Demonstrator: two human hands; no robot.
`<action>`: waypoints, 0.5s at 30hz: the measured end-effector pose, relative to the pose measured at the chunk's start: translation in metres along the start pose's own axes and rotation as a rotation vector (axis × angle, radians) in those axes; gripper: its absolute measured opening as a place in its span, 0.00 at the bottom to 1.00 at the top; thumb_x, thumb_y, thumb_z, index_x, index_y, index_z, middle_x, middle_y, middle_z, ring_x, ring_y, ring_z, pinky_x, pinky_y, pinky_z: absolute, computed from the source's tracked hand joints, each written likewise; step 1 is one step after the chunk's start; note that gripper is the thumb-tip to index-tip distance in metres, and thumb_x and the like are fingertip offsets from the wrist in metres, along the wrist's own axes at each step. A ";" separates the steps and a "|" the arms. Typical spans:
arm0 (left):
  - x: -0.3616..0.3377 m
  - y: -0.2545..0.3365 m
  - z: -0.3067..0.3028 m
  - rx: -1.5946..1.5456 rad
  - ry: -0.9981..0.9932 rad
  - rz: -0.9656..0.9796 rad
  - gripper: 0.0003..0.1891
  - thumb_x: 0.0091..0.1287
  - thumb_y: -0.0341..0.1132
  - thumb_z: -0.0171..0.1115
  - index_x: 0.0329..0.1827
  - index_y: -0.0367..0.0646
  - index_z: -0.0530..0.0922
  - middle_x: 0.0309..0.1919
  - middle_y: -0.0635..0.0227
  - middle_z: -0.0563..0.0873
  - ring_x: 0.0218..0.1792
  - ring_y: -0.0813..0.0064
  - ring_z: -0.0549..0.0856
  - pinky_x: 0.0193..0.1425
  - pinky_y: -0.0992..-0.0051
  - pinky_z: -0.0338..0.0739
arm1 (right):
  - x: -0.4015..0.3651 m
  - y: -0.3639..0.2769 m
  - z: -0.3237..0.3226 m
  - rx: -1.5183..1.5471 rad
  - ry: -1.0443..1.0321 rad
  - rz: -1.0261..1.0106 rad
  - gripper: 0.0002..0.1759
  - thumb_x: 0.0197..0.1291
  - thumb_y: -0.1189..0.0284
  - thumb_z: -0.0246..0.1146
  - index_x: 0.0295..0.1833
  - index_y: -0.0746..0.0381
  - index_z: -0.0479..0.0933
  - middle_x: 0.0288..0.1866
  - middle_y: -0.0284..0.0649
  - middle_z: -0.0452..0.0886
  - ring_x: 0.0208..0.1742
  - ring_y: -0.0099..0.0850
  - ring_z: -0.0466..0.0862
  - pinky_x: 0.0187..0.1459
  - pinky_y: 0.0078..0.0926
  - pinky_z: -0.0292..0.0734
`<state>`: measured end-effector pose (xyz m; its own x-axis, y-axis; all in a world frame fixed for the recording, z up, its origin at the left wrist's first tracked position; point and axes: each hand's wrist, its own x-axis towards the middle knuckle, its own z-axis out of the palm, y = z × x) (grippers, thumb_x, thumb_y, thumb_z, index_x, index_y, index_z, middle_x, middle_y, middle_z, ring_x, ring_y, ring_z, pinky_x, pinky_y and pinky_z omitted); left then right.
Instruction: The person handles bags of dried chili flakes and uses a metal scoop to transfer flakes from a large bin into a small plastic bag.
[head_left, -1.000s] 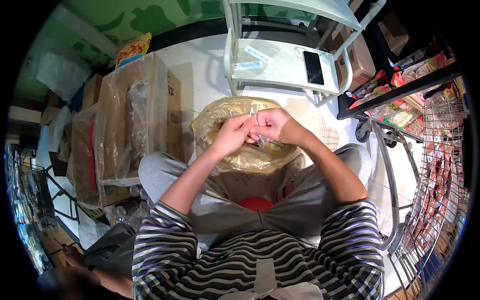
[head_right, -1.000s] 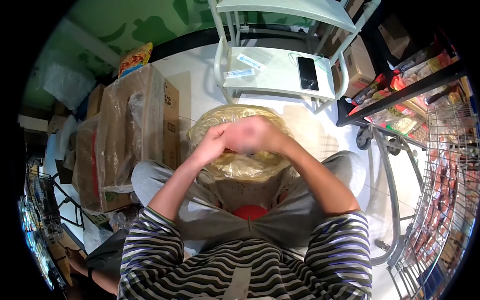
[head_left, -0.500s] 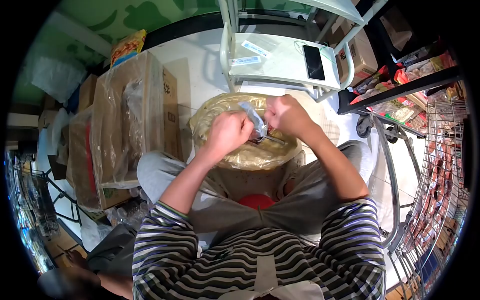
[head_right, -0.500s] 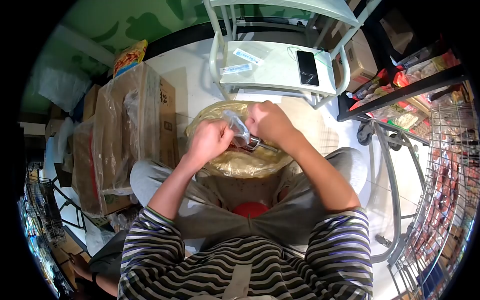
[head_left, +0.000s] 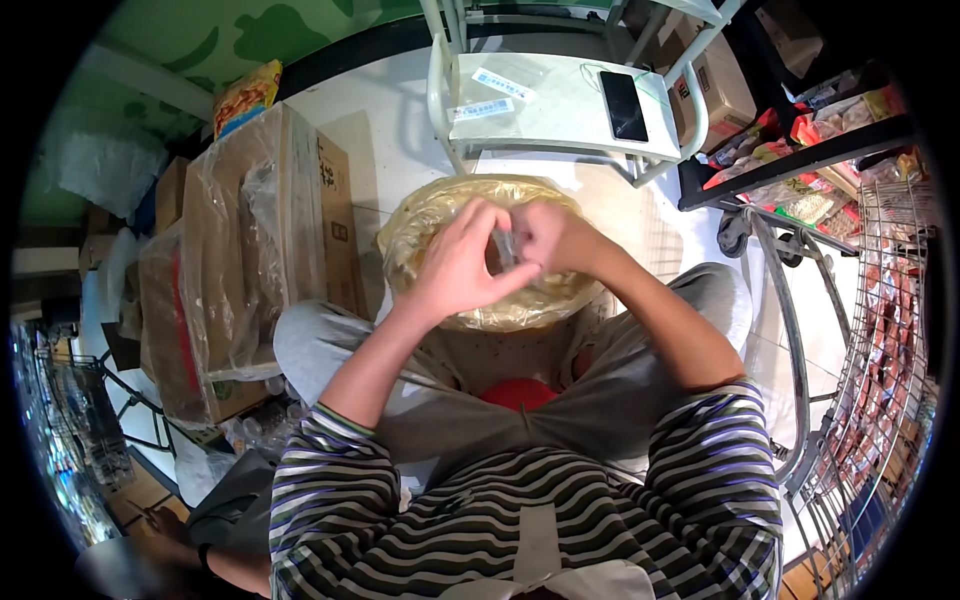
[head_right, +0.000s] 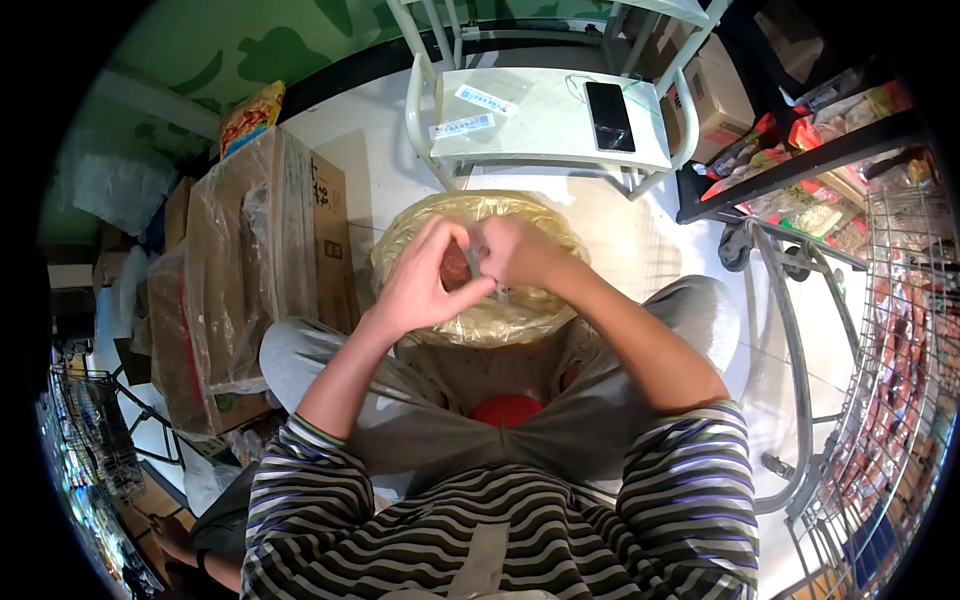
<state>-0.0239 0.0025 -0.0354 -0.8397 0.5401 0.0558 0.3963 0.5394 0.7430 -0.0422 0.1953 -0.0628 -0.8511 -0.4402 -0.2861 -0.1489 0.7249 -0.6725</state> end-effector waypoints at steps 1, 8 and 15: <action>0.001 0.002 0.001 0.098 0.056 0.089 0.39 0.50 0.46 0.78 0.63 0.41 0.72 0.57 0.50 0.78 0.56 0.51 0.80 0.64 0.53 0.72 | 0.002 0.001 -0.005 0.092 -0.033 0.003 0.10 0.56 0.74 0.59 0.41 0.65 0.81 0.34 0.47 0.86 0.31 0.38 0.86 0.38 0.34 0.82; 0.003 -0.010 0.014 0.271 0.148 0.266 0.60 0.40 0.54 0.82 0.75 0.34 0.59 0.65 0.50 0.72 0.69 0.53 0.70 0.80 0.47 0.52 | 0.002 0.009 -0.009 0.594 -0.274 -0.116 0.17 0.53 0.82 0.64 0.50 0.71 0.77 0.38 0.44 0.86 0.34 0.28 0.85 0.34 0.25 0.81; 0.004 -0.007 0.009 0.232 0.130 0.203 0.56 0.40 0.53 0.81 0.72 0.36 0.65 0.62 0.53 0.74 0.65 0.54 0.75 0.78 0.47 0.58 | -0.006 -0.005 -0.022 0.704 -0.368 0.063 0.24 0.51 0.78 0.71 0.54 0.67 0.74 0.37 0.40 0.84 0.35 0.26 0.83 0.37 0.22 0.78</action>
<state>-0.0263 0.0067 -0.0464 -0.7695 0.5728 0.2824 0.6215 0.5698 0.5376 -0.0467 0.2058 -0.0427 -0.6081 -0.6453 -0.4624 0.3513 0.3035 -0.8857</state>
